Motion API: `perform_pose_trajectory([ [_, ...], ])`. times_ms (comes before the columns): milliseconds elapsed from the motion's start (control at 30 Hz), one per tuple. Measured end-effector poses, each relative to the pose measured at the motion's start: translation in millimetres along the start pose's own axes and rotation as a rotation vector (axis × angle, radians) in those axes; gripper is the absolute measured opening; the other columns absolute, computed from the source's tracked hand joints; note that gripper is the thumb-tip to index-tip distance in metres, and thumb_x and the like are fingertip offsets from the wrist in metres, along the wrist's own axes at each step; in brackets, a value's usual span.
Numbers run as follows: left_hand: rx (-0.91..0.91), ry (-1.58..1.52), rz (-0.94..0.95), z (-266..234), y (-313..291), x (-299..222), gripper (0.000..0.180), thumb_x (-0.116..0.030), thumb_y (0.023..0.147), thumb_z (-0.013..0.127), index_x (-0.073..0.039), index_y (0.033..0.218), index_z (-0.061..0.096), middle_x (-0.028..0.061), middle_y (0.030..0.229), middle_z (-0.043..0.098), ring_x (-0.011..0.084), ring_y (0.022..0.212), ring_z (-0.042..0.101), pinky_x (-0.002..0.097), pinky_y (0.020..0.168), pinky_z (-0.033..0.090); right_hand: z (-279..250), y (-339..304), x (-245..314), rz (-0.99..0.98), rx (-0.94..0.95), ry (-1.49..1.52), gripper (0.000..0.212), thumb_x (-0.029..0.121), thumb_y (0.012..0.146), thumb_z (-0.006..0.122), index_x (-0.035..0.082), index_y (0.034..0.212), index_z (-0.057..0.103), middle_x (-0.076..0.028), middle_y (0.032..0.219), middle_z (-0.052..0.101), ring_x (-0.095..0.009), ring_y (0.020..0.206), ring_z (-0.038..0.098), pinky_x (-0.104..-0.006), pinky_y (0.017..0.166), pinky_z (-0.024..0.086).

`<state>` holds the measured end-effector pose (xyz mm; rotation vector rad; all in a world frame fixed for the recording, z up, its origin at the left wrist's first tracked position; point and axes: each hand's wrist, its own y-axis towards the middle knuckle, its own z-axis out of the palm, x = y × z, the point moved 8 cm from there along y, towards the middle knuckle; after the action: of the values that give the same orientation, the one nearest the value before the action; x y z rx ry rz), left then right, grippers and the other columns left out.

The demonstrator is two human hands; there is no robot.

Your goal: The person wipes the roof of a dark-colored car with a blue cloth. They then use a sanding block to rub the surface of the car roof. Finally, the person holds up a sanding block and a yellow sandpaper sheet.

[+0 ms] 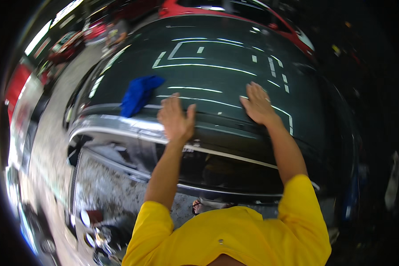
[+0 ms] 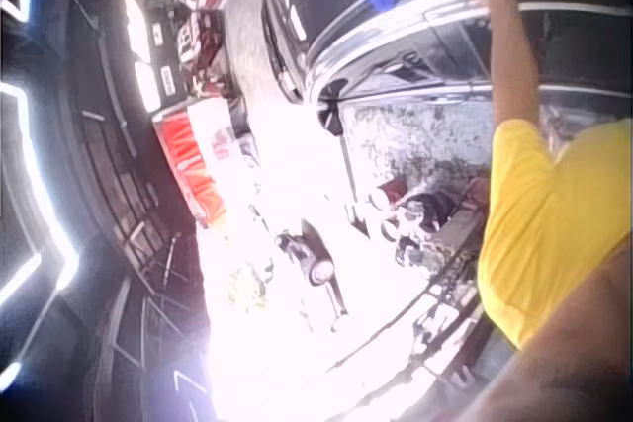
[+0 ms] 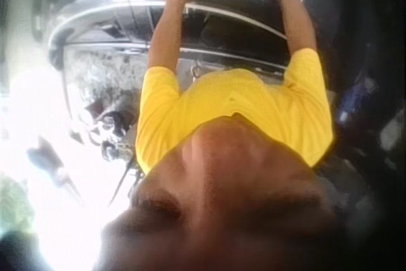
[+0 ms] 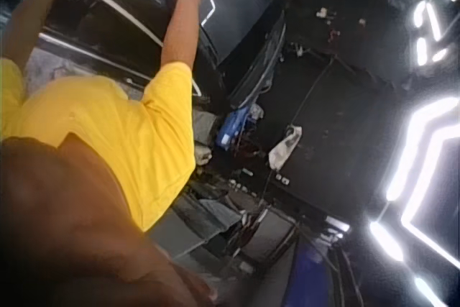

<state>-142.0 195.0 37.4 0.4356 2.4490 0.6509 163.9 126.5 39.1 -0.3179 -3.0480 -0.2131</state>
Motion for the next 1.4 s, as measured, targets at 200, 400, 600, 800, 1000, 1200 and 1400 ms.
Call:
perform_pose_trajectory([
  [200,0.039,0.043,0.065,11,6,-34,0.074,-0.052,0.104,0.053,-0.007,0.159,0.038,0.0195,0.159,0.046,0.0387,0.15,0.037,0.0525,0.122,0.027,-6,118,-78,0.238,0.044,-0.01,0.073,0.045,0.11,0.027,-0.002,0.164,0.019,-0.024,0.173,0.014,-0.04,0.161,0.01,-0.0512,0.131,0.009],
  [400,0.067,0.075,0.052,19,4,-24,0.072,-0.048,0.103,0.055,-0.005,0.158,0.039,0.0193,0.162,0.041,0.0387,0.151,0.036,0.0517,0.121,0.027,6,44,-33,0.047,0.031,-0.007,0.071,0.04,0.11,0.029,-0.005,0.163,0.019,-0.029,0.17,0.016,-0.045,0.16,0.011,-0.0522,0.131,0.01],
  [600,0.063,0.085,0.041,5,10,-19,0.072,-0.045,0.101,0.058,-0.004,0.157,0.041,0.0198,0.16,0.043,0.0391,0.149,0.038,0.0518,0.12,0.027,-5,-51,20,-0.166,0.078,0.041,0.07,0.037,0.109,0.033,-0.005,0.164,0.019,-0.027,0.171,0.018,-0.04,0.161,0.013,-0.0497,0.131,0.011],
  [800,0.09,0.052,0.087,9,11,-28,0.069,-0.039,0.099,0.058,0.0,0.155,0.044,0.0234,0.158,0.045,0.0428,0.146,0.041,0.0531,0.119,0.028,0,148,-56,-0.053,0.049,-0.019,0.066,0.036,0.108,0.029,-0.005,0.161,0.027,-0.024,0.171,0.021,-0.039,0.16,0.017,-0.0494,0.13,0.017],
  [1000,0.116,0.019,0.084,5,14,-28,0.068,-0.032,0.098,0.057,0.002,0.155,0.043,0.0265,0.158,0.044,0.0442,0.146,0.041,0.0532,0.119,0.028,3,303,-126,0.17,0.023,-0.003,0.064,0.037,0.107,0.029,-0.004,0.156,0.036,-0.025,0.169,0.025,-0.04,0.158,0.021,-0.05,0.129,0.02],
  [1200,0.068,0.021,0.072,17,14,-25,0.068,-0.034,0.098,0.058,0.0,0.155,0.043,0.0243,0.159,0.045,0.0425,0.146,0.041,0.0531,0.119,0.028,6,146,-70,0.009,0.04,-0.015,0.068,0.037,0.108,0.028,-0.003,0.162,0.025,-0.024,0.172,0.02,-0.04,0.16,0.018,-0.0499,0.13,0.016],
  [1400,0.045,0.057,0.055,14,13,-27,0.069,-0.041,0.1,0.058,-0.005,0.156,0.044,0.0197,0.161,0.045,0.0386,0.145,0.043,0.0529,0.119,0.029,-19,-77,-7,-0.134,0.146,0.012,0.066,0.031,0.109,0.035,-0.003,0.164,0.021,-0.024,0.172,0.017,-0.04,0.16,0.016,-0.0499,0.13,0.014],
])
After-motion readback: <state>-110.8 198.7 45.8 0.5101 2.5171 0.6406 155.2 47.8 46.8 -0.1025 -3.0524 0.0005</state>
